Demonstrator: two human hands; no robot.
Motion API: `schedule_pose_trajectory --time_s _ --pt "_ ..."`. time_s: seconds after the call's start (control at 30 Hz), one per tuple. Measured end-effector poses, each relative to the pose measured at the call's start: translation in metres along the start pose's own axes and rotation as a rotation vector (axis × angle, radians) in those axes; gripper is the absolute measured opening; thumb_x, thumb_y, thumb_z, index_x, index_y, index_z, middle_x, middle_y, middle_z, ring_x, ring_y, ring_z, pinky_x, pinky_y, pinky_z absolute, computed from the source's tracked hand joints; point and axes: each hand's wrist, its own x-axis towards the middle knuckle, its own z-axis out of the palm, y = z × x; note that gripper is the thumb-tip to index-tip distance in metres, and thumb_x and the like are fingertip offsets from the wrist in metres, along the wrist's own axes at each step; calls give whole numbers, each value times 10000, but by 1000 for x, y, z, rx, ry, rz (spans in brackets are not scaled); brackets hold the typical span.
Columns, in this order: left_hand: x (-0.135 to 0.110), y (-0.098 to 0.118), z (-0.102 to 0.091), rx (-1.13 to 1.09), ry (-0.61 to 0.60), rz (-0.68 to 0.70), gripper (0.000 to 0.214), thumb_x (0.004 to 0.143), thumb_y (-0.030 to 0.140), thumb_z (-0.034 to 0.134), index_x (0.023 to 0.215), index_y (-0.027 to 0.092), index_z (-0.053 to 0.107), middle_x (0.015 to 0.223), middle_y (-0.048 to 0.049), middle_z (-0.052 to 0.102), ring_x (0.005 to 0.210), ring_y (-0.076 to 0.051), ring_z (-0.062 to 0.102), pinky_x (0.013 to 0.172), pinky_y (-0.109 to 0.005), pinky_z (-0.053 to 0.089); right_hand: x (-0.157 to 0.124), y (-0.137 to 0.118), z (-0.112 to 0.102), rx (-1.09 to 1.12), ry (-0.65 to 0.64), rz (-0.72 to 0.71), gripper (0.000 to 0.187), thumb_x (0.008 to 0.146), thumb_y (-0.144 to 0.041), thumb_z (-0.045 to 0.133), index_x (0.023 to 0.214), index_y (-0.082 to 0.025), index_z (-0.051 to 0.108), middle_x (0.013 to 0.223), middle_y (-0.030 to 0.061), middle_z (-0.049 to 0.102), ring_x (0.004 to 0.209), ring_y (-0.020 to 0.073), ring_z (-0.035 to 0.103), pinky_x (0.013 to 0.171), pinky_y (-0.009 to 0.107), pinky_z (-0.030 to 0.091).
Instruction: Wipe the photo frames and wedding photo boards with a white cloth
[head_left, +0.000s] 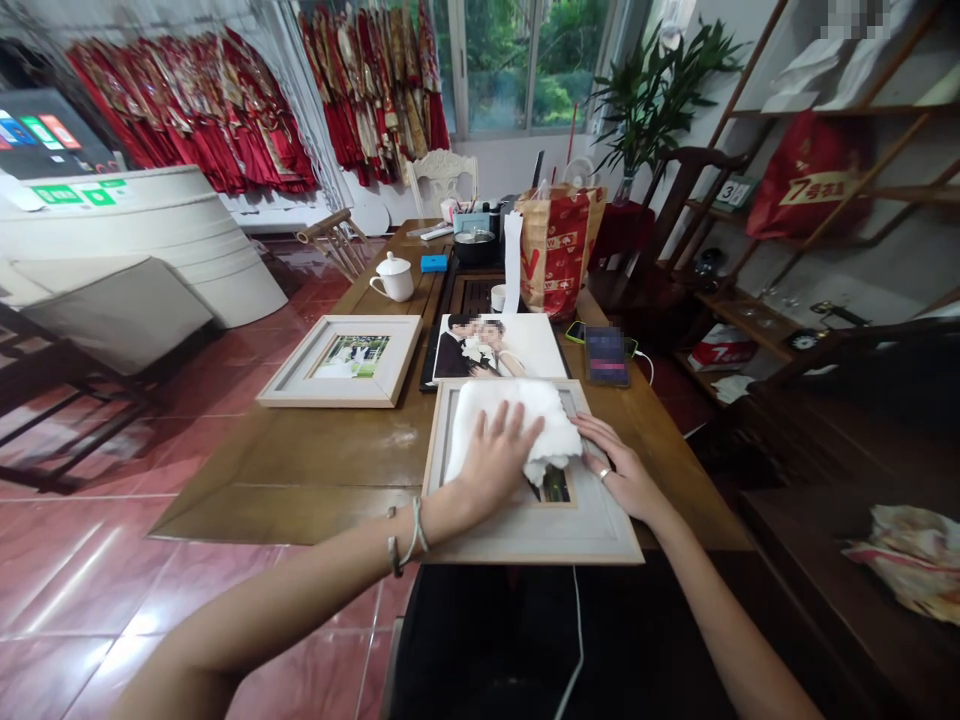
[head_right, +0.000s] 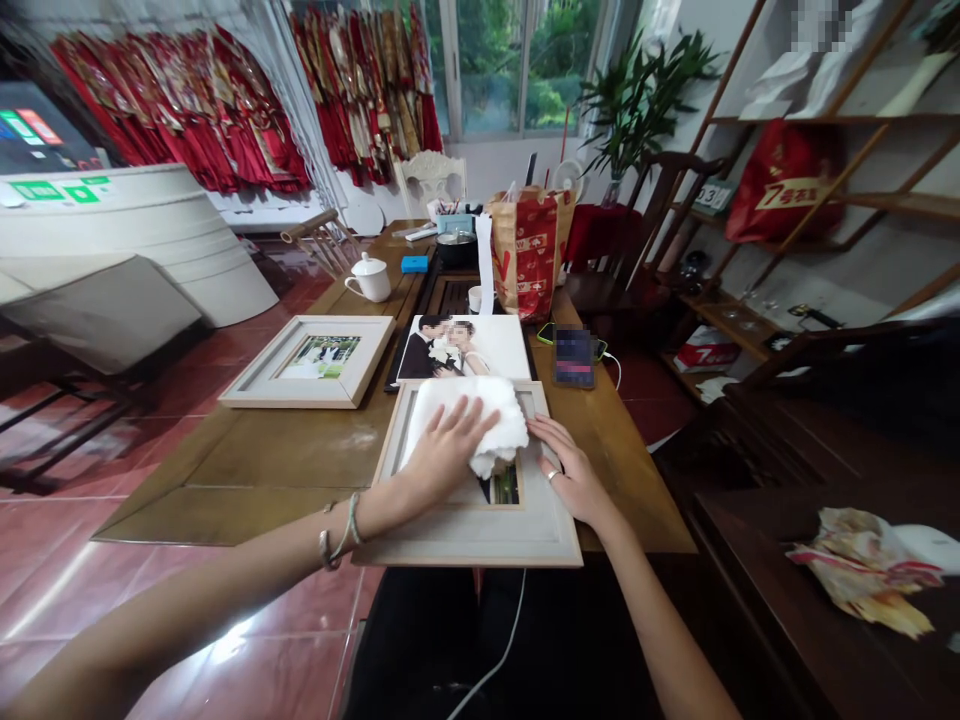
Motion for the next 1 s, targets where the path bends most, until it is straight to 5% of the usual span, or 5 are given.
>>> schedule_pose_trajectory --time_s 0.23,0.43,0.83,1.0 --pt "43 0 -4 -27 138 139 684 780 21 418 1414 112 178 1521 -154 159 1402 -270 137 1105 -450 204 -1 7 3 -40 38 42 347 844 -261 487 1180 -261 574 1283 66 537 1272 270 393 1063 490 305" --pt "62 4 0 -84 51 397 666 747 53 497 1359 36 234 1403 -193 393 1323 -255 343 1038 -376 330 0 5 4 -33 29 50 311 847 -265 491 1143 -246 588 1195 77 579 1153 268 501 995 454 386" --pt "-15 -35 -26 185 -120 -88 512 765 -87 354 1269 -18 410 1289 -257 493 1248 -317 439 928 -475 437 1 -4 -2 6 -26 -5 385 887 -256 443 1266 -291 503 1345 50 483 1312 239 335 1096 508 251" --pt "-68 6 -15 200 -90 34 447 772 32 465 1213 -26 507 1144 -256 598 1062 -308 594 803 -386 525 1 -5 -1 -8 -22 -15 375 892 -263 439 1260 -290 509 1345 57 480 1306 239 344 1093 512 254"
